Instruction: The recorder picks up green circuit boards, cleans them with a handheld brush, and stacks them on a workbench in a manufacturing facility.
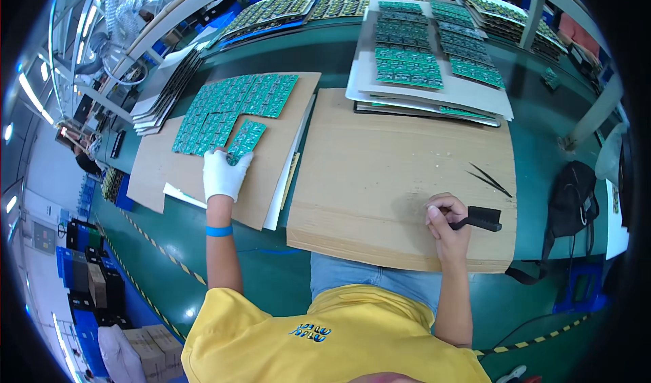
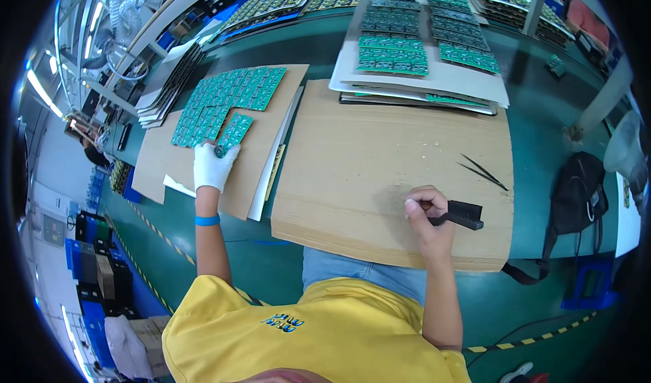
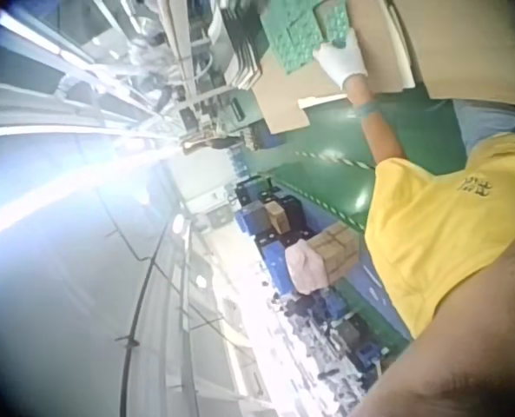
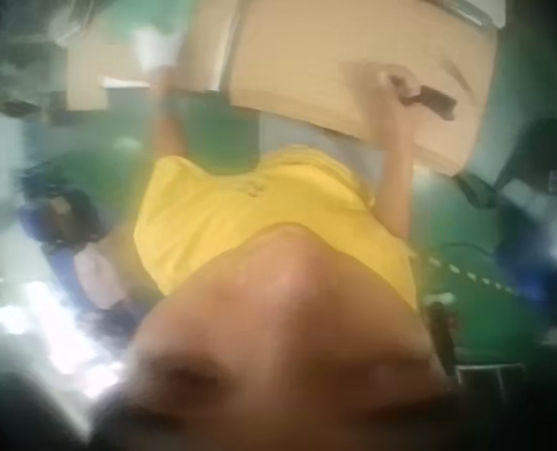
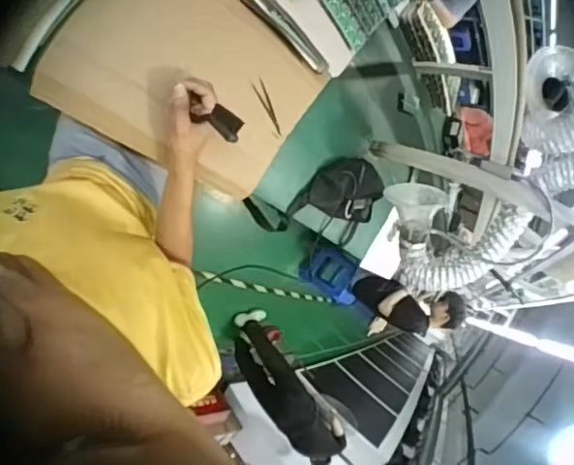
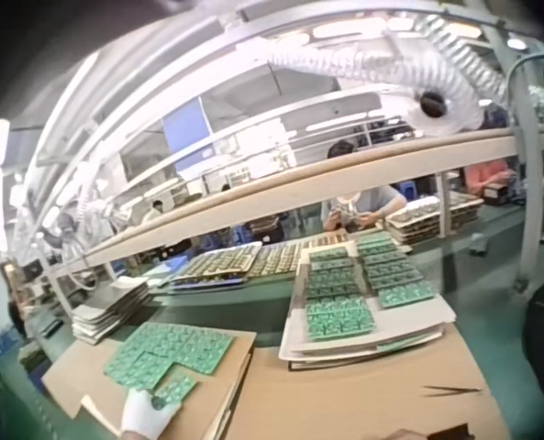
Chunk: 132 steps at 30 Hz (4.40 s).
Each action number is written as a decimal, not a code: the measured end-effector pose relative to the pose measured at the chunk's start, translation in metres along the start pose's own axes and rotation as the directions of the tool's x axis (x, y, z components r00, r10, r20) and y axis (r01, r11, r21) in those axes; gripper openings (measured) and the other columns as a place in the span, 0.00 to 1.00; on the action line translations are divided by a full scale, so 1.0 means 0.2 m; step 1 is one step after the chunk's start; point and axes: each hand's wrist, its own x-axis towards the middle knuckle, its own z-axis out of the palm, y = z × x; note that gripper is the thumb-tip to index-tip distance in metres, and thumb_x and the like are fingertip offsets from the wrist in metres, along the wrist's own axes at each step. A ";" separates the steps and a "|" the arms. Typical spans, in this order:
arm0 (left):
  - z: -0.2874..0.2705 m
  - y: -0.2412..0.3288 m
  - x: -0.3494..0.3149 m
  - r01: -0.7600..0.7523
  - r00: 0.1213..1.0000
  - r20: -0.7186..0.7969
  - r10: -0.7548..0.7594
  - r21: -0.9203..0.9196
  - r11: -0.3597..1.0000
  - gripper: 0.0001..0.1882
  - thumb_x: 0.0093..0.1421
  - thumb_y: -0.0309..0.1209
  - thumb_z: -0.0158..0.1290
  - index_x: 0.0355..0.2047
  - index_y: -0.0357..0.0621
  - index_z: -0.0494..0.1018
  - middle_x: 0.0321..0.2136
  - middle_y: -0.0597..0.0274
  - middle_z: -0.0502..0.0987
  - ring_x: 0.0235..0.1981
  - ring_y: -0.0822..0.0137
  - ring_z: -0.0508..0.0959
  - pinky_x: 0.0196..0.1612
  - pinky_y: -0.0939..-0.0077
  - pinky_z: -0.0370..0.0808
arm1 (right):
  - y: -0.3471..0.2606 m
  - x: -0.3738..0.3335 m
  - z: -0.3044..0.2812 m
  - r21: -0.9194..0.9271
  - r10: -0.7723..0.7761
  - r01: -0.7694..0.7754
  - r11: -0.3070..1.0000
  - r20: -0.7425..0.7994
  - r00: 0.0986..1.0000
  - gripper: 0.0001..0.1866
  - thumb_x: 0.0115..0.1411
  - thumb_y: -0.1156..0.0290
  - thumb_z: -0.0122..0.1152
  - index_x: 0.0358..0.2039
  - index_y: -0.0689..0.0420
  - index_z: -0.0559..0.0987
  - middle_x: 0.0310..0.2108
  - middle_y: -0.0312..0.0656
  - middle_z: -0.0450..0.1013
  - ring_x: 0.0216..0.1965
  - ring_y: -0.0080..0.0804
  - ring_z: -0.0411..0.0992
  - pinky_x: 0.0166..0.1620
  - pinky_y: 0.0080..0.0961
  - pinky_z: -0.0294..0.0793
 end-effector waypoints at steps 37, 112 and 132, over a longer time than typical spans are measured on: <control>-0.29 0.91 0.24 -0.550 0.713 0.269 0.648 -0.358 0.754 0.38 0.41 0.45 0.72 0.47 0.29 0.78 0.48 0.44 0.74 0.50 0.48 0.76 0.54 0.64 0.74 | -0.30 1.18 0.12 -0.912 -0.067 0.400 -0.090 0.406 0.911 0.31 0.57 0.73 0.68 0.63 0.49 0.74 0.62 0.57 0.64 0.58 0.57 0.70 0.56 0.45 0.76; -0.10 1.55 0.02 -0.711 0.616 -0.011 0.788 -0.437 0.550 0.51 0.51 0.41 0.70 0.70 0.34 0.57 0.64 0.31 0.62 0.64 0.36 0.65 0.67 0.54 0.65 | -0.74 1.04 -1.28 -0.307 -0.210 0.120 0.944 -0.282 0.936 0.23 0.73 0.60 0.56 0.59 0.67 0.74 0.46 0.42 0.77 0.51 0.33 0.78 0.47 0.21 0.73; 0.18 1.03 -0.97 0.520 0.753 0.464 0.466 -0.854 0.010 0.49 0.50 0.21 0.70 0.67 0.45 0.53 0.52 0.57 0.78 0.51 0.67 0.80 0.56 0.70 0.76 | -0.21 -0.19 0.03 -0.550 -0.255 0.283 0.786 0.128 0.958 0.11 0.72 0.69 0.55 0.46 0.64 0.79 0.36 0.39 0.77 0.31 0.21 0.71 0.37 0.22 0.74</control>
